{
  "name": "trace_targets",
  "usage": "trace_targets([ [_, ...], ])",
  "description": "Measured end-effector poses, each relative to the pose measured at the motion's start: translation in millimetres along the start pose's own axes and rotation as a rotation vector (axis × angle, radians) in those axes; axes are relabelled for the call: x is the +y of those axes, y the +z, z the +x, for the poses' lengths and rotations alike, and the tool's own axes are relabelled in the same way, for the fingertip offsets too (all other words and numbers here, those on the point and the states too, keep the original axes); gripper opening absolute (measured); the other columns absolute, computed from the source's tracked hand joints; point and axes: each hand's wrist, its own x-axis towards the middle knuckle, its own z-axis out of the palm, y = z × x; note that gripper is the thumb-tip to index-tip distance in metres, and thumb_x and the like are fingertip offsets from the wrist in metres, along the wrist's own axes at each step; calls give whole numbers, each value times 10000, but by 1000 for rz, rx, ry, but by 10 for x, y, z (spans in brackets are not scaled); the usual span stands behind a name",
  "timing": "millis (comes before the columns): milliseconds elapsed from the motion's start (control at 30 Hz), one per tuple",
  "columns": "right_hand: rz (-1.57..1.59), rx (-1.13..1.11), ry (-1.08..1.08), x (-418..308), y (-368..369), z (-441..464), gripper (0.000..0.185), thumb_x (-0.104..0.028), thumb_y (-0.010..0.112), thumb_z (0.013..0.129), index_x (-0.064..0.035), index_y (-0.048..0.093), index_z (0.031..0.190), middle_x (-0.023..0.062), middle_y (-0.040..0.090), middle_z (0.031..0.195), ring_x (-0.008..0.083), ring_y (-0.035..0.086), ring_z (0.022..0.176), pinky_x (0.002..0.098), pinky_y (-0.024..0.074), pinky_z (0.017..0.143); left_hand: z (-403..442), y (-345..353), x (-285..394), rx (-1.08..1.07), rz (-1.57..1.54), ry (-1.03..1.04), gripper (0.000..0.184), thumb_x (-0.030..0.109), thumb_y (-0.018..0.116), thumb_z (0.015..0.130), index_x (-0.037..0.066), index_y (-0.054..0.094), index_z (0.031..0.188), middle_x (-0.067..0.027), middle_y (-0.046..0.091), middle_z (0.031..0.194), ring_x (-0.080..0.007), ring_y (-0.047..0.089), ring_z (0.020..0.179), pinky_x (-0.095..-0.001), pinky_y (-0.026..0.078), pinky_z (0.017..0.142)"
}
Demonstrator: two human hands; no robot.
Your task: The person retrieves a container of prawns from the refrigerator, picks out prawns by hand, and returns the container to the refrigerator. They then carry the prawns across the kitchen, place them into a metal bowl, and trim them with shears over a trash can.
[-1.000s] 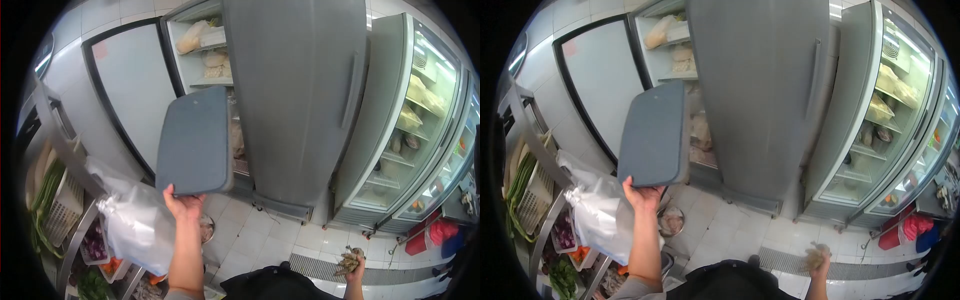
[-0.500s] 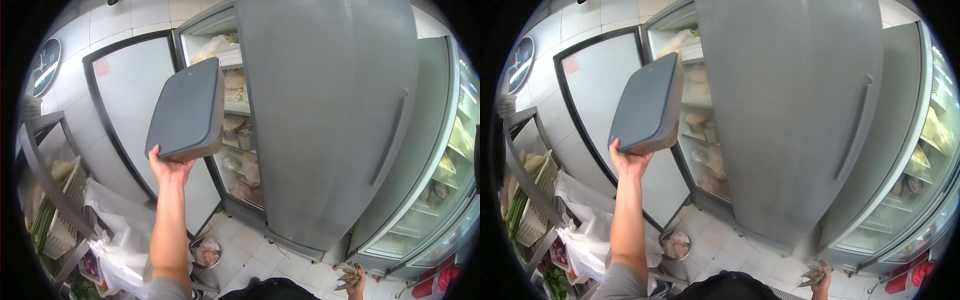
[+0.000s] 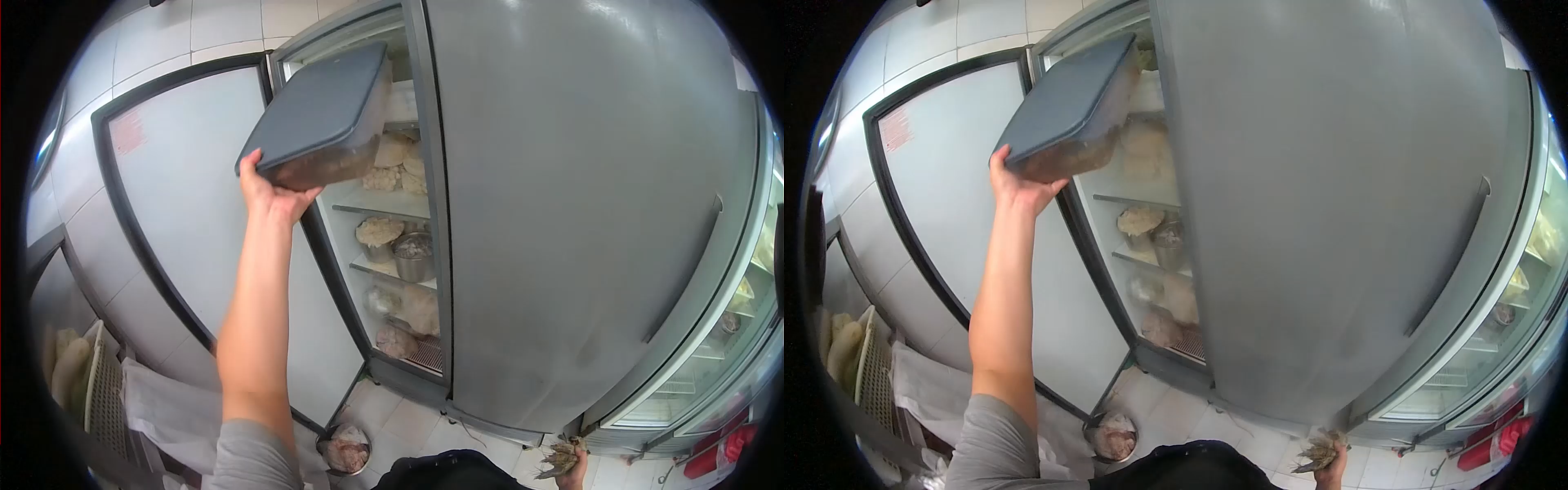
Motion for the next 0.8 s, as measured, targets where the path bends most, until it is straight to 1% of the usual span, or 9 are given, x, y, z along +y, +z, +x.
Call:
trace_targets([
  [167,8,32,-42,171,253,25,462,-322,574,911,-97,594,1313,165,704,1153,370,697,937,529,597,760,610,283,167,-11,96,-29,837,554,588,903,118,345,1575,-187,396,1598,-412,407,1461,-679,250,1193],
  [300,40,75,-75,308,412,4,433,-347,552,910,-79,598,1248,198,710,1114,400,699,968,575,602,769,976,459,216,-106,170,-99,920,672,581,938,91,303,1593,-209,366,1608,-429,389,1472,-667,306,1181],
  [367,57,115,-100,362,411,36,421,-336,559,906,-88,600,1244,189,712,1112,397,697,976,571,600,780,1055,586,189,-138,225,8,980,723,594,925,77,285,1593,-220,344,1610,-441,390,1465,-655,351,1170],
  [433,61,80,-117,400,349,46,402,-323,558,904,-98,605,1234,190,706,1142,392,695,997,570,598,789,1372,647,185,-189,216,-15,955,684,609,931,77,278,1591,-219,326,1614,-443,409,1443,-640,385,1162],
  [567,87,66,-178,415,301,-104,423,-325,559,898,-103,587,1256,190,696,1172,391,693,1009,583,596,784,1835,881,-42,-230,326,96,828,558,650,972,85,322,1566,-231,342,1600,-429,426,1419,-603,440,1140],
  [633,89,129,-275,408,581,-334,452,-318,553,929,-81,585,1313,179,693,1164,370,686,1014,509,595,839,2049,997,-199,-257,396,70,825,591,648,959,95,360,1552,-241,380,1579,-425,394,1444,-593,457,1121],
  [700,96,150,-281,411,502,-471,463,-312,550,927,-64,580,1317,188,685,1187,371,679,1051,515,593,855,2435,1039,-362,-277,479,9,828,616,638,961,100,377,1554,-249,402,1570,-430,360,1466,-615,405,1140],
  [733,101,187,-280,431,429,-544,472,-314,549,925,-54,578,1317,188,684,1191,372,677,1055,521,591,859,2594,1046,-454,-229,715,122,851,616,638,959,76,372,1560,-261,396,1573,-442,347,1473,-597,363,1166],
  [800,89,196,-321,488,328,-703,484,-318,552,920,-35,575,1312,183,688,1182,377,683,1016,545,597,821,2850,1009,-689,-194,946,232,873,616,638,957,52,366,1566,-274,390,1577,-454,334,1480,-580,321,1191],
])
